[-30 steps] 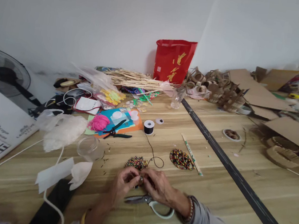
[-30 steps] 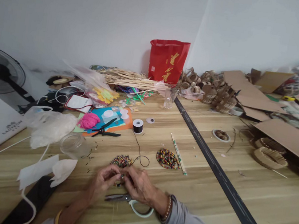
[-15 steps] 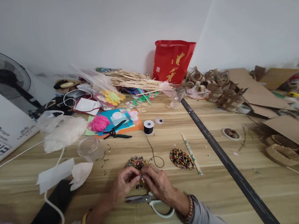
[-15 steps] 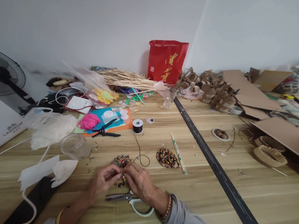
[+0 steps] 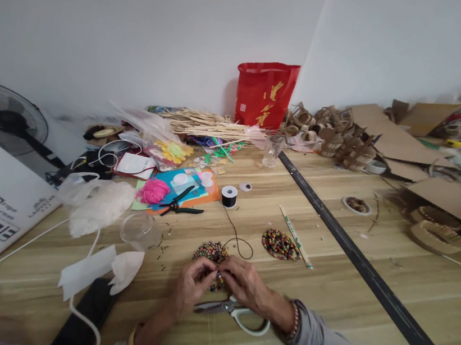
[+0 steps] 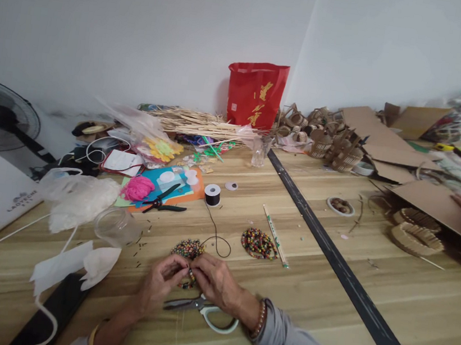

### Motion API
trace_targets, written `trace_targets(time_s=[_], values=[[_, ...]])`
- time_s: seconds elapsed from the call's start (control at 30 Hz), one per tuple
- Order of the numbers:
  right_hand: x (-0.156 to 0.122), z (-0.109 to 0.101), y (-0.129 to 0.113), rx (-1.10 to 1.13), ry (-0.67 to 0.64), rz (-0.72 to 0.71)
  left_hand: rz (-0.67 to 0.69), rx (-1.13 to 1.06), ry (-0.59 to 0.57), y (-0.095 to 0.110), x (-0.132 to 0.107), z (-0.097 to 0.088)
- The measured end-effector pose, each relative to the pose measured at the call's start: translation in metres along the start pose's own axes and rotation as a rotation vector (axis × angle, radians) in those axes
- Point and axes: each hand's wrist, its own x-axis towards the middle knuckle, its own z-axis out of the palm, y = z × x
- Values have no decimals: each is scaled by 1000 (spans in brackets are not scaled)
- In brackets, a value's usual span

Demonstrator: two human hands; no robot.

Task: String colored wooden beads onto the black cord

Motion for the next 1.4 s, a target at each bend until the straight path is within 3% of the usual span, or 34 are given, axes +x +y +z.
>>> trace_targets(time_s=[0.27,0.4,0.8,1.13,1.4], values=[[-1,2,0,-7,4,40,233,105,56,-1,2,2],[-2,3,2,-17,-13,35,283,148,83,-4,2,4],[-5,2,0,-28,-63,58,156,-16,47,-4,3,6],[-5,4,-4,-314,-208,1,167,22,-48,-4,1,2],[-5,1,-2,-312,-201,-59,-54,-77,-52,-1,0,3]])
